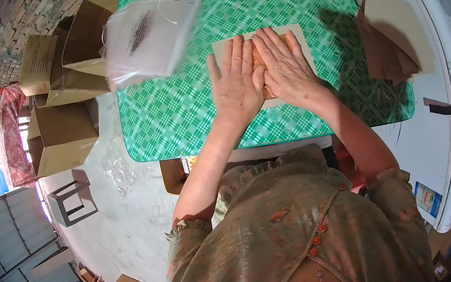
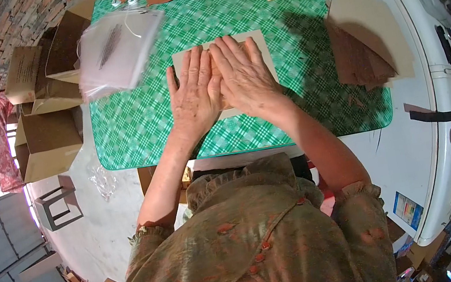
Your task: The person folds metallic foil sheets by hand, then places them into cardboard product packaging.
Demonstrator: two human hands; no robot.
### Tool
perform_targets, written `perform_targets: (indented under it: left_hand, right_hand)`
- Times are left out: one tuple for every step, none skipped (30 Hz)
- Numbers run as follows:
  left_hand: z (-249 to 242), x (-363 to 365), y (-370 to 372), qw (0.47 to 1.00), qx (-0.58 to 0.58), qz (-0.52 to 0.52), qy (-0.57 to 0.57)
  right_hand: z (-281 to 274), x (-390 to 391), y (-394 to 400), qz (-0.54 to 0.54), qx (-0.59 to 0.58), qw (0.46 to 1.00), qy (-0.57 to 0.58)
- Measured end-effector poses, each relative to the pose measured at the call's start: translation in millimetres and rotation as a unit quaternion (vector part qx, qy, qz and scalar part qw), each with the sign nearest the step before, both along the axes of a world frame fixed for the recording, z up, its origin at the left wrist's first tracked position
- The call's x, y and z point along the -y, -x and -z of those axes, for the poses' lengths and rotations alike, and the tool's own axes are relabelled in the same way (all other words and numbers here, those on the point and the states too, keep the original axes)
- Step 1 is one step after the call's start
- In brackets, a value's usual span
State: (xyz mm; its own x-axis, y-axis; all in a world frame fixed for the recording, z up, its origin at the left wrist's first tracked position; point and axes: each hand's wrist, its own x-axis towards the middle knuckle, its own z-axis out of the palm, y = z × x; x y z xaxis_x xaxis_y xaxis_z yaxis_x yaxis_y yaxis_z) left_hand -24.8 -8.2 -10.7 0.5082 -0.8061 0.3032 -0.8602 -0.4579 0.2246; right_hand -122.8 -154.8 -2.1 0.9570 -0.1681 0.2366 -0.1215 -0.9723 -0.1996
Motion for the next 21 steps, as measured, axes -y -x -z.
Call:
perform_targets:
  left_hand:
    - [-1,0,0,1.000,0.003,-0.001,-0.005]
    - [-2,-1,1,1.000,0.005,-0.003,-0.012]
    - [-2,-1,1,1.000,0.005,-0.002,-0.016]
    - [-2,-1,1,1.000,0.005,-0.002,-0.020]
    - [-2,0,1,1.000,0.006,-0.002,-0.023]
    - [-2,0,0,1.000,0.010,-0.002,-0.025]
    - [-3,-1,1,1.000,0.013,-0.003,-0.026]
    - [-3,-1,1,0.999,0.017,-0.003,-0.028]
    - [0,-1,1,1.000,0.020,-0.002,-0.022]
    - [2,-1,0,1.000,0.025,0.000,-0.016]
    - [4,0,0,1.000,0.029,0.002,-0.010]
    - [2,1,0,1.000,0.026,0.003,-0.013]
    - [-1,1,0,1.000,0.023,0.004,-0.016]
    - [-3,1,2,1.000,0.019,0.004,-0.020]
    - [-5,1,3,1.000,0.020,0.004,-0.015]
    - [-6,1,3,1.000,0.020,0.003,-0.011]
    - [-7,1,4,1.000,0.021,0.003,-0.007]
    - [-7,0,6,1.000,0.023,0.003,-0.004]
    - [-6,-3,9,1.000,0.024,0.002,-0.001]
    - [-5,-6,13,1.000,0.025,0.003,0.000]
    - [-5,-10,19,1.000,0.023,0.003,0.000]
  right_hand:
    - [-1,0,0,0.001,0.001,1.000,-0.006]
    - [-2,0,0,0.001,0.003,1.000,-0.013]
    - [-3,0,0,0.000,0.004,1.000,-0.020]
    - [-2,1,0,0.000,0.005,1.000,-0.024]
    - [-2,3,0,0.000,0.008,0.999,-0.045]
    - [-3,4,1,0.000,0.012,0.998,-0.065]
    - [-3,6,1,0.000,0.015,0.996,-0.085]
    - [-3,6,1,0.000,0.017,0.996,-0.092]
    - [-3,6,1,-0.001,0.019,0.995,-0.099]
    - [-2,7,1,-0.001,0.021,0.994,-0.107]
    - [1,8,1,-0.006,0.028,0.995,-0.096]
    - [3,8,0,-0.010,0.036,0.996,-0.086]
    - [4,10,0,-0.015,0.043,0.996,-0.075]
    - [5,15,-1,-0.017,0.044,0.993,-0.108]
    - [1,20,-2,-0.019,0.044,0.989,-0.140]
    - [-3,23,1,-0.022,0.044,0.984,-0.172]
    - [-8,24,8,0.005,0.070,0.968,-0.240]
    - [-15,25,18,0.032,0.095,0.947,-0.306]
    - [-19,27,30,0.059,0.119,0.919,-0.371]
    - [-11,31,47,0.062,0.164,0.914,-0.366]
    - [-18,25,65,0.079,0.176,0.909,-0.368]
